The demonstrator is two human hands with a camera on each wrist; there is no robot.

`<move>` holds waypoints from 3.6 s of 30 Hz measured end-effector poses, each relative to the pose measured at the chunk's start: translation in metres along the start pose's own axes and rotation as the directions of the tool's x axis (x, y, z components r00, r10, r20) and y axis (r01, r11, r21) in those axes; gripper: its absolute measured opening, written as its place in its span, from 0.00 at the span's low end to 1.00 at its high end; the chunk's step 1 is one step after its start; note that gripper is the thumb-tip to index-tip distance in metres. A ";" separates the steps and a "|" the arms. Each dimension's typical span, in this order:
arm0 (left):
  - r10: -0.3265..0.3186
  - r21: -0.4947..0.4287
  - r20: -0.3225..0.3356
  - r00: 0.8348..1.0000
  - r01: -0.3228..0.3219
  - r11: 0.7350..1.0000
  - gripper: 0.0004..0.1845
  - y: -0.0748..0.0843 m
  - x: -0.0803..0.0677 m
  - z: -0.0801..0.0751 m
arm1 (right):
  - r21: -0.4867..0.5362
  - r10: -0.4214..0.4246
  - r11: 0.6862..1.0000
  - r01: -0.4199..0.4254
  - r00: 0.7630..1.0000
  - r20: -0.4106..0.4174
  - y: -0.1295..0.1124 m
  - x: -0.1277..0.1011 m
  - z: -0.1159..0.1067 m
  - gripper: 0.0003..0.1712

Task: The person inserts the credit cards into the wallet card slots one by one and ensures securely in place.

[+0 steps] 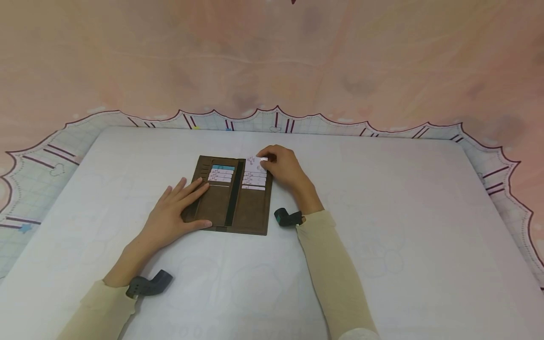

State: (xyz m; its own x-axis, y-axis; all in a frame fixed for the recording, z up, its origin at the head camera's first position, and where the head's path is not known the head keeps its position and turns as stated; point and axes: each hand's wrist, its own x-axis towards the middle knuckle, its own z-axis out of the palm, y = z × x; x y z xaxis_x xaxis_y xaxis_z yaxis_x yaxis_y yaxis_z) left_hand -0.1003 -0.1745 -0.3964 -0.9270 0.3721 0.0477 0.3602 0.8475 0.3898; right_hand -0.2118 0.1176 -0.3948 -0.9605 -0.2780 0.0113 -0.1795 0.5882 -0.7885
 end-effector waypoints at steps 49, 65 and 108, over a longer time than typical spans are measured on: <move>-0.001 -0.003 -0.007 1.000 0.001 1.000 0.49 0.002 0.000 -0.001 | 0.017 -0.054 0.998 0.053 0.998 0.045 0.008 -0.001 -0.006 0.11; -0.002 0.000 -0.009 1.000 0.002 1.000 0.49 0.001 0.000 0.000 | 0.031 -0.112 0.993 0.110 0.992 0.053 0.010 0.000 -0.005 0.07; -0.001 -0.001 -0.010 1.000 0.001 1.000 0.49 0.002 0.001 -0.001 | 0.023 -0.169 0.986 0.168 0.979 0.111 0.011 -0.002 -0.007 0.07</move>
State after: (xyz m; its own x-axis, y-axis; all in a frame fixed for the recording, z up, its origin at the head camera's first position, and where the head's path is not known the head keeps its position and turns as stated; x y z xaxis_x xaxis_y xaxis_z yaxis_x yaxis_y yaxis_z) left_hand -0.1002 -0.1724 -0.3947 -0.9282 0.3678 0.0564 0.3595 0.8475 0.3905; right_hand -0.2137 0.1298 -0.3996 -0.8865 -0.4565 0.0762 -0.3333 0.5153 -0.7895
